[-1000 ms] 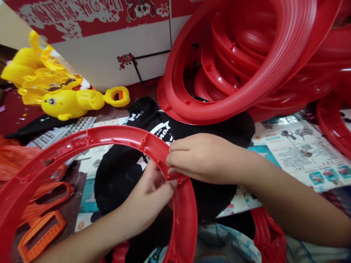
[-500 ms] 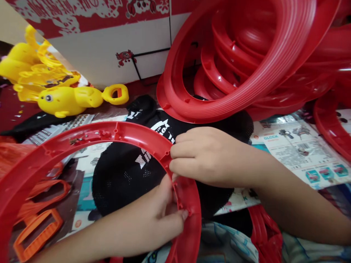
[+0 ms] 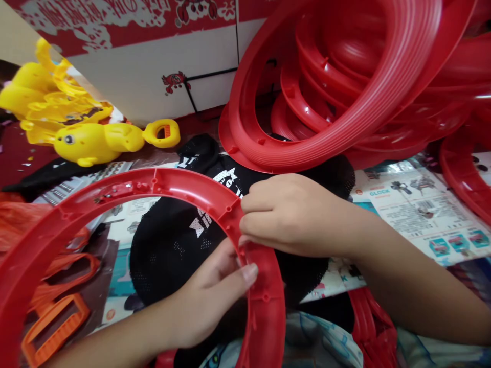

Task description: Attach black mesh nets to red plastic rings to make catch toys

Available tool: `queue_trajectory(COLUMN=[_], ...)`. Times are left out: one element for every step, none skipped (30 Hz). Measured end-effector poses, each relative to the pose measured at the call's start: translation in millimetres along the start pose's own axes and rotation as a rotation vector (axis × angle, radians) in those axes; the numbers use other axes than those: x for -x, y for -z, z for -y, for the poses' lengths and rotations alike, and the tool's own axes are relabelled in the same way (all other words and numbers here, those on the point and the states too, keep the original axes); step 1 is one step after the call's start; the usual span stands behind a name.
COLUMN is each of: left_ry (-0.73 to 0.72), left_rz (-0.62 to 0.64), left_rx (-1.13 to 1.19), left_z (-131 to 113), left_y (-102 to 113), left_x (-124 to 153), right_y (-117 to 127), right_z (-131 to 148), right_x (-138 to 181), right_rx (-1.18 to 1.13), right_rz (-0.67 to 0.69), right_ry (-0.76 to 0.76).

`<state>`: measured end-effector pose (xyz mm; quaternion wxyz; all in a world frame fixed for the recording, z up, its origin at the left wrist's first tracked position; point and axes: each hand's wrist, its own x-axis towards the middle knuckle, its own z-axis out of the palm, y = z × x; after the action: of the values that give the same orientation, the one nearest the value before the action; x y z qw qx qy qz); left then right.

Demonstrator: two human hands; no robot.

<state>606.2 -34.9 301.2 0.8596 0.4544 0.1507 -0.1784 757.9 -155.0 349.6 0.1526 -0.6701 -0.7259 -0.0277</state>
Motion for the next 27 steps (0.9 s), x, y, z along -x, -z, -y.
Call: queue_trajectory(left_ry=[-0.021, -0.038, -0.050, -0.059, -0.063, -0.074, -0.082, -0.090, -0.090, -0.082, -0.067, -0.050, -0.039, -0.037, -0.038, -0.040, -0.042, -0.044, -0.041, -0.035, -0.028, -0.017, 0.000, 0.023, 0.049, 0.072, 0.092], left_rz=[-0.062, -0.124, -0.178, -0.218, -0.242, -0.253, -0.251, -0.237, -0.212, -0.179, -0.145, -0.110, -0.077, -0.045, -0.012, 0.018, 0.043, 0.062, 0.074, 0.081, 0.086, 0.094, 0.105, 0.119, 0.129, 0.136, 0.139], left_rx=[-0.011, -0.032, -0.061, -0.095, -0.140, -0.200, -0.272, -0.350, -0.423, -0.482, -0.524, -0.554, -0.579, -0.607, -0.637, -0.668, -0.696, -0.715, -0.726, -0.732, -0.731, -0.721, -0.701, -0.668, -0.624, -0.570, -0.509], left_z=[1.1, 1.7, 1.7, 1.2, 0.1, -1.4, -3.0, -4.5, -5.7, -6.5, -6.8, -6.8, -6.6, -6.2, -5.9, -5.7, -5.6, -5.7, -6.0, -6.3, -6.5, -6.5, -6.3, -5.7, -4.9, -3.9, -2.9], left_y=[0.9, 1.7, 2.6, 3.5, 4.3, 5.0, 5.5, 6.0, 6.4, 6.7, 6.9, 7.0, 7.1, 7.1, 7.1, 6.9, 6.6, 6.3, 5.9, 5.4, 4.9, 4.4, 3.9, 3.3, 2.6, 1.7, 0.5], left_x=[-1.1, -1.9, -2.5, -2.7, -2.6, -2.1, -1.4, -0.4, 0.6, 1.7, 2.7, 3.7, 4.7, 5.5, 6.2, 6.7, 7.2, 7.5, 7.7, 7.8, 7.9, 7.9, 7.8, 7.6, 7.3, 6.9, 6.4], right_y=[-2.3, -4.4, -6.0, -6.9, -7.0, -6.3, -4.9, -3.2, -1.2, 0.7, 2.4, 3.8, 4.7, 5.2, 5.2, 5.0, 4.5, 3.9, 3.3, 2.8, 2.4, 2.2, 2.2, 2.4, 2.6, 2.9, 3.2], right_z=[0.3, 0.4, 0.3, 0.0, -0.3, -0.5, -0.4, -0.1, 0.6, 1.7, 3.0, 4.3, 5.7, 6.9, 7.9, 8.5, 8.9, 8.9, 8.7, 8.2, 7.5, 6.7, 5.8, 4.8, 3.8, 2.7, 1.6], right_x=[-0.3, -0.6, -0.7, -0.7, -0.5, -0.3, -0.1, 0.2, 0.4, 0.6, 0.7, 0.7, 0.6, 0.5, 0.2, -0.1, -0.6, -1.1, -1.7, -2.3, -2.9, -3.5, -3.9, -4.3, -4.5, -4.7, -4.7], right_rx=[0.034, 0.066, 0.090, 0.103, 0.105, 0.098, 0.087, 0.075, 0.063, 0.051, 0.037, 0.022, 0.001, -0.022, -0.048, -0.075, -0.099, -0.117, -0.128, -0.136, -0.145, -0.157, -0.175, -0.195, -0.213, -0.229, -0.241], right_rz=[-0.013, -0.026, -0.038, -0.050, -0.060, -0.065, -0.069, -0.072, -0.074, -0.076, -0.076, -0.078, -0.080, -0.083, -0.087, -0.087, -0.088, -0.087, -0.082, -0.072, -0.059, -0.038, -0.012, 0.015, 0.036, 0.046, 0.046], right_ry=[-0.018, -0.042, -0.068, -0.092, -0.109, -0.112, -0.101, -0.082, -0.059, -0.036, -0.019, -0.010, -0.008, -0.012, -0.016, -0.018, -0.016, -0.015, -0.016, -0.022, -0.030, -0.042, -0.056, -0.067, -0.079, -0.089, -0.095])
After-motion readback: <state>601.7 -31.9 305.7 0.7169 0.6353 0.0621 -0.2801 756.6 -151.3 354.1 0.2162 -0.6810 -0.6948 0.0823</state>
